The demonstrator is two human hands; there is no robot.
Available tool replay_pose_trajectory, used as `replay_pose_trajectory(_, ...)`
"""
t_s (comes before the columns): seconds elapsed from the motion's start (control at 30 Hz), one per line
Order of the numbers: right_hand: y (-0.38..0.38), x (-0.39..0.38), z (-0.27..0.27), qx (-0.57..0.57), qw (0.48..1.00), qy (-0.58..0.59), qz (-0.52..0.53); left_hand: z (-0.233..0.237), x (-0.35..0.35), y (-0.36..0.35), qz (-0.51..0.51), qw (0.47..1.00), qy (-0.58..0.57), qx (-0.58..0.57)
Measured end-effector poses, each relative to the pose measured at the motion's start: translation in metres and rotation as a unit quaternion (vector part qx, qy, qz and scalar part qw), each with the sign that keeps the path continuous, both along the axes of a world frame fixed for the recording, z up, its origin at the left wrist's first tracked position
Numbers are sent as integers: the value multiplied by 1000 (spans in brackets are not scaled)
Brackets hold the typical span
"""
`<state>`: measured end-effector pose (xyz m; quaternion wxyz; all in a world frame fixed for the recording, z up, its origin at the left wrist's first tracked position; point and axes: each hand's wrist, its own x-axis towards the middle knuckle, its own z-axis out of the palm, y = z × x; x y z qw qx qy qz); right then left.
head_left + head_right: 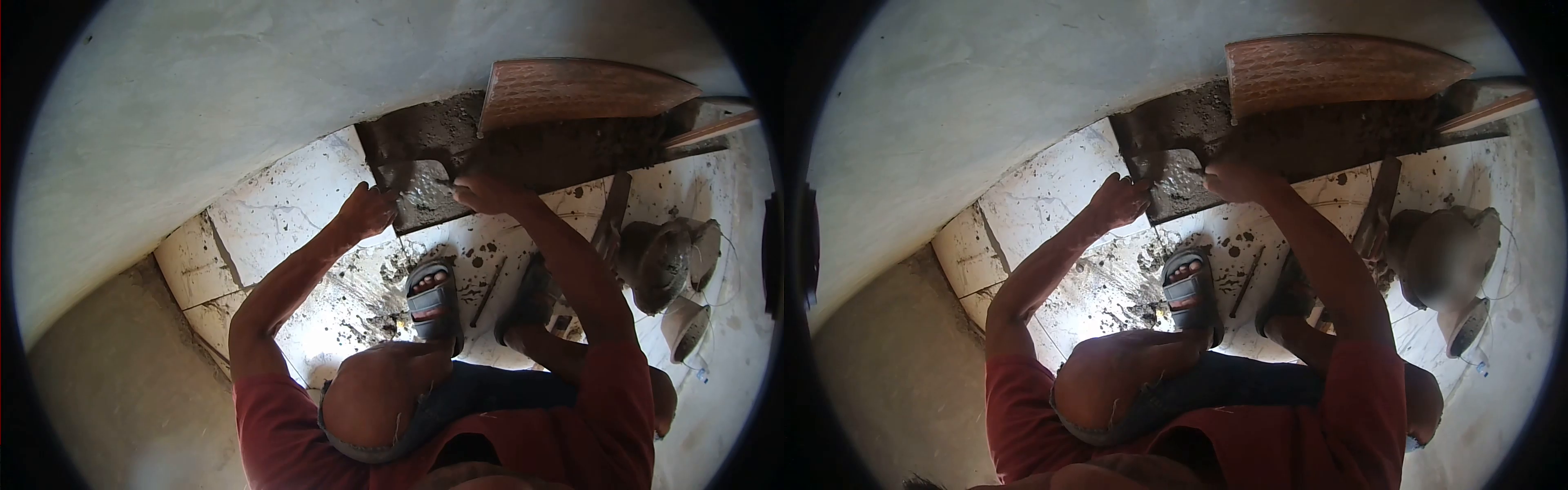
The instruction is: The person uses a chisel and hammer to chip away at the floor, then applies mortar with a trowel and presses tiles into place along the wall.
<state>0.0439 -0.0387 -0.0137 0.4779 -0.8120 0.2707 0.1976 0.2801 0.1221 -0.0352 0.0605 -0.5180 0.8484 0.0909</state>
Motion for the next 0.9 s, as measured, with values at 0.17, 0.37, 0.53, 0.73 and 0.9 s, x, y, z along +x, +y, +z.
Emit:
replay_pose_trajectory(0.17, -5, 23, -9, -14, 1000, 6, 21, -4, 1, 2, 16, 997, 58, -58)
replay_pose_trajectory(0.37, -4, 52, -17, -49, 998, -45, -12, 2, 0, -1, 5, 1000, 28, -13)
replay_pose_trajectory(0.53, -7, 75, 3, 111, 979, 84, -147, 2, -1, 3, 8, 1000, 12, 5)
replay_pose_trajectory(0.73, -19, 31, 0, 41, 997, 48, -51, 1, 0, 1, 5, 1000, 4, -11)
replay_pose_trajectory(0.9, 12, -1, -3, -77, 982, -30, -169, 1, 0, 0, 10, 1000, 17, -8)
